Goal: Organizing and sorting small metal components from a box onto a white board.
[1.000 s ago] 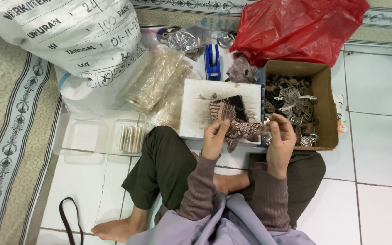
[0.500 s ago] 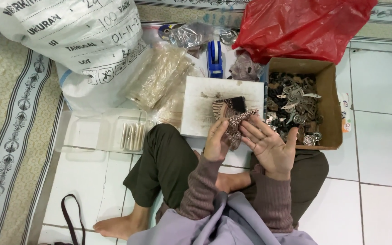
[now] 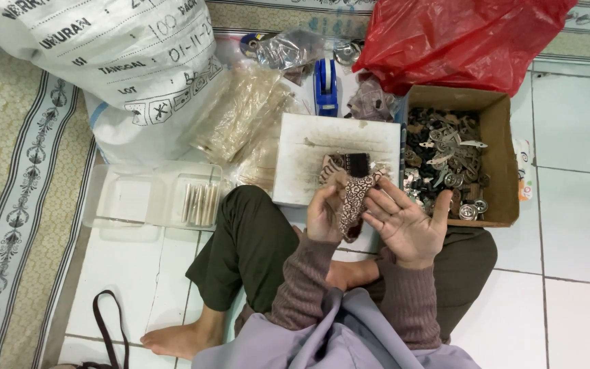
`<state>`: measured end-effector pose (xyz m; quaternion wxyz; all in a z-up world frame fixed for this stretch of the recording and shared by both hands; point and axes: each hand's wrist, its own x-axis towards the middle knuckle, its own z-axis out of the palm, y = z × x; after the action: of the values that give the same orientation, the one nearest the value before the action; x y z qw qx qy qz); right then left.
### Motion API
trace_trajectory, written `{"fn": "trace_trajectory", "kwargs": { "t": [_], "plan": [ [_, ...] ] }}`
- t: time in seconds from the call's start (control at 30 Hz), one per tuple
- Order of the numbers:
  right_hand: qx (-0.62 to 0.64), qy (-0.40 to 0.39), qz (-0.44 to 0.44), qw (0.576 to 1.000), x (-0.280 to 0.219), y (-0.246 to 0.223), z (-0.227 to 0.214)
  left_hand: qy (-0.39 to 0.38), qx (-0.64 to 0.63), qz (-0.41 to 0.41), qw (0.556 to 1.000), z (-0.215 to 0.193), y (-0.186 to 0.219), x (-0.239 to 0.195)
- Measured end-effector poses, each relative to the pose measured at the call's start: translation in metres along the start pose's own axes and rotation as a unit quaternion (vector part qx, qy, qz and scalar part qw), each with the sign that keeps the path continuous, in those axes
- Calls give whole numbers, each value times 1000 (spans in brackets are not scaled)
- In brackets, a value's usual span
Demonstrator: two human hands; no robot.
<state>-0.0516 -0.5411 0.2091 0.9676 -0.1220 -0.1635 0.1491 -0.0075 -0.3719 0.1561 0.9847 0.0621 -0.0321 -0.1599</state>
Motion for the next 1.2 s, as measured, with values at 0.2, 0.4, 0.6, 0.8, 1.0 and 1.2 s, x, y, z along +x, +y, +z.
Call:
{"fn": "trace_trajectory", "kwargs": {
  "t": [0.2,0.4,0.6,0.8,1.0,1.2],
  "plan": [
    [-29,-16,-1,999,6,10,8,-14,192,55,980,-5,-11,-4],
    [-116,-32,-9,993,11,14,15,90,343,72,932,15,-11,-12],
    [-186,-21,-8,982,5,18,10,117,404,103,902,21,-10,-17],
    [-197,-3,-5,980,6,25,14,161,349,131,914,30,-19,-21],
    [-256,7,-2,967,11,32,29,178,284,142,932,18,-20,-18],
    [-270,18,5,963,-4,27,4,182,253,49,949,23,-13,-17]
  ]
}}
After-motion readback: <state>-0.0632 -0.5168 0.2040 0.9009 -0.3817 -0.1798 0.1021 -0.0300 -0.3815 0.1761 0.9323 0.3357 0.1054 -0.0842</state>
